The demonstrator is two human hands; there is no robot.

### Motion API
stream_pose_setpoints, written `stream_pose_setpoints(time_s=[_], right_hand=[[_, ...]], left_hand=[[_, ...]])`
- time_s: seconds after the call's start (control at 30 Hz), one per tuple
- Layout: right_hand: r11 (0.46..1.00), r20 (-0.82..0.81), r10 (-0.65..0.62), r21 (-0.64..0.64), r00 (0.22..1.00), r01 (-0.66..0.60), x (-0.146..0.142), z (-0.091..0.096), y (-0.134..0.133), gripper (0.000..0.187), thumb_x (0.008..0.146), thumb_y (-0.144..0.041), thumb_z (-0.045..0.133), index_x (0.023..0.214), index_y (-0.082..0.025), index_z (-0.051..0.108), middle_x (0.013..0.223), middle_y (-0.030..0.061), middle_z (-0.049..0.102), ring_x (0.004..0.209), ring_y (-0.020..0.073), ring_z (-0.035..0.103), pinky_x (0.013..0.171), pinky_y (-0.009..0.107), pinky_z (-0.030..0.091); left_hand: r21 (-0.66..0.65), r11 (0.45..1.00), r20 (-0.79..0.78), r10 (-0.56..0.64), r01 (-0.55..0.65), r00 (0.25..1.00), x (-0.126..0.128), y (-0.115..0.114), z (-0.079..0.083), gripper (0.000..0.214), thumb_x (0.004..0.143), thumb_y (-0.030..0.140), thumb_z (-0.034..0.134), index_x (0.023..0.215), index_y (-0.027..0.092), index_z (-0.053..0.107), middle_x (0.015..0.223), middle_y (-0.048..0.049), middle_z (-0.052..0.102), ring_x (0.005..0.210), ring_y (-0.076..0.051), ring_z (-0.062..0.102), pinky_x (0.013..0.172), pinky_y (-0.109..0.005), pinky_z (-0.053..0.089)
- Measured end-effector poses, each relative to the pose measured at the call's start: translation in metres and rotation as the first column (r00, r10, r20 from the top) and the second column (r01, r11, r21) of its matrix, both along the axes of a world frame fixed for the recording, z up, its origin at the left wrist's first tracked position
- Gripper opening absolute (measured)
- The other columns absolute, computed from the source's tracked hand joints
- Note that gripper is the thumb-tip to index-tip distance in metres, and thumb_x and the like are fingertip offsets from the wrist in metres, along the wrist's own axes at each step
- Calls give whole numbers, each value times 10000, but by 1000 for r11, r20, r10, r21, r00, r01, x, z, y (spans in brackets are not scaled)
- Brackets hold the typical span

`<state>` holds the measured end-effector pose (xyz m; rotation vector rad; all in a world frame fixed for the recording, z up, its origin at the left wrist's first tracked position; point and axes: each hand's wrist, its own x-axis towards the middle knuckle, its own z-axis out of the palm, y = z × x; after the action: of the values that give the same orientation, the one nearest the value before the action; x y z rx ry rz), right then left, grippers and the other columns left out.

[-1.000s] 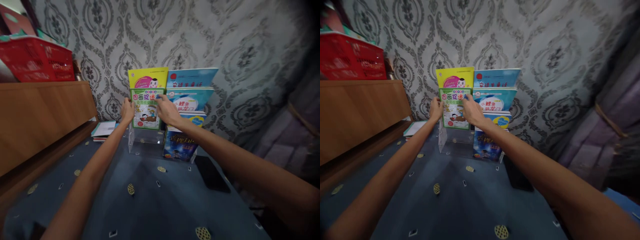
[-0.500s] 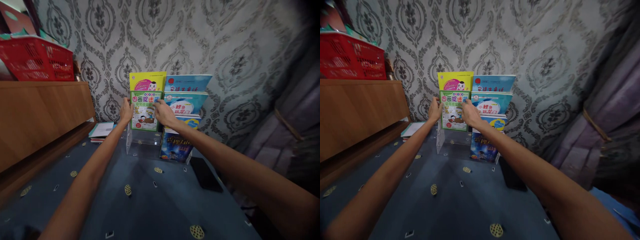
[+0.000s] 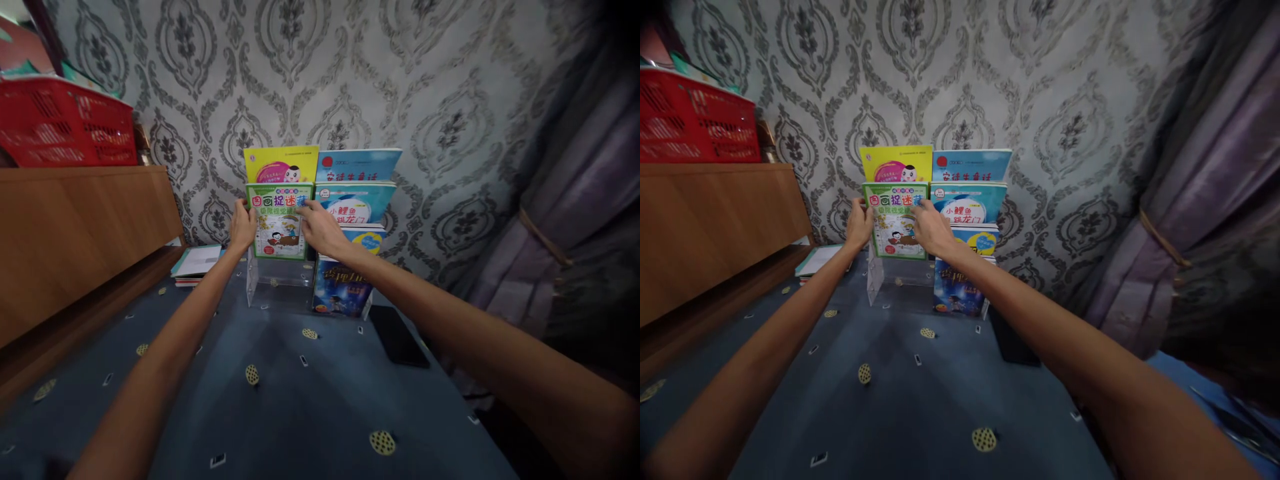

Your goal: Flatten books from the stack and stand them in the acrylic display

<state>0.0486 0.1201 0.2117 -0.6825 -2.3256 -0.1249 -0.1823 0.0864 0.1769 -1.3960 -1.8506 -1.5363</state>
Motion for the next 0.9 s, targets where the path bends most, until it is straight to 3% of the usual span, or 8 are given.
stream_pose_setpoints(time_s=[0.5,0.77,0.9], right_hand=[[999,-6,21,-29,1000,-21,14,-8,-26,464,916,-109,426,1328,-114,639,1503,197,488,1296,355,564,1049,536,511],[997,-36,80,-17,996,-81,17,-15,-24,463,915,-121,431,1329,-131,636,1480,177,510,1262,334,580,1030,541,516],[991,-51,126,-40,991,-128,20,-28,-35,426,927,-117,438,1295,-133,652,1469,180,523,1270,327,582,1034,518,516]], left_hand=[[0,999,2,-44,44,999,3,-12,-13,258,1020,327,401,1247,213,447,1190,-157,685,1159,-311,655,1039,-529,483],[4,999,-14,-39,39,999,1,-18,-16,282,1019,316,404,1275,202,433,1146,-141,685,1107,-276,663,1009,-469,499],[-48,999,-49,-9,7,999,-3,-34,-39,325,1025,292,362,1323,172,413,1146,-140,676,1095,-256,658,997,-423,497]])
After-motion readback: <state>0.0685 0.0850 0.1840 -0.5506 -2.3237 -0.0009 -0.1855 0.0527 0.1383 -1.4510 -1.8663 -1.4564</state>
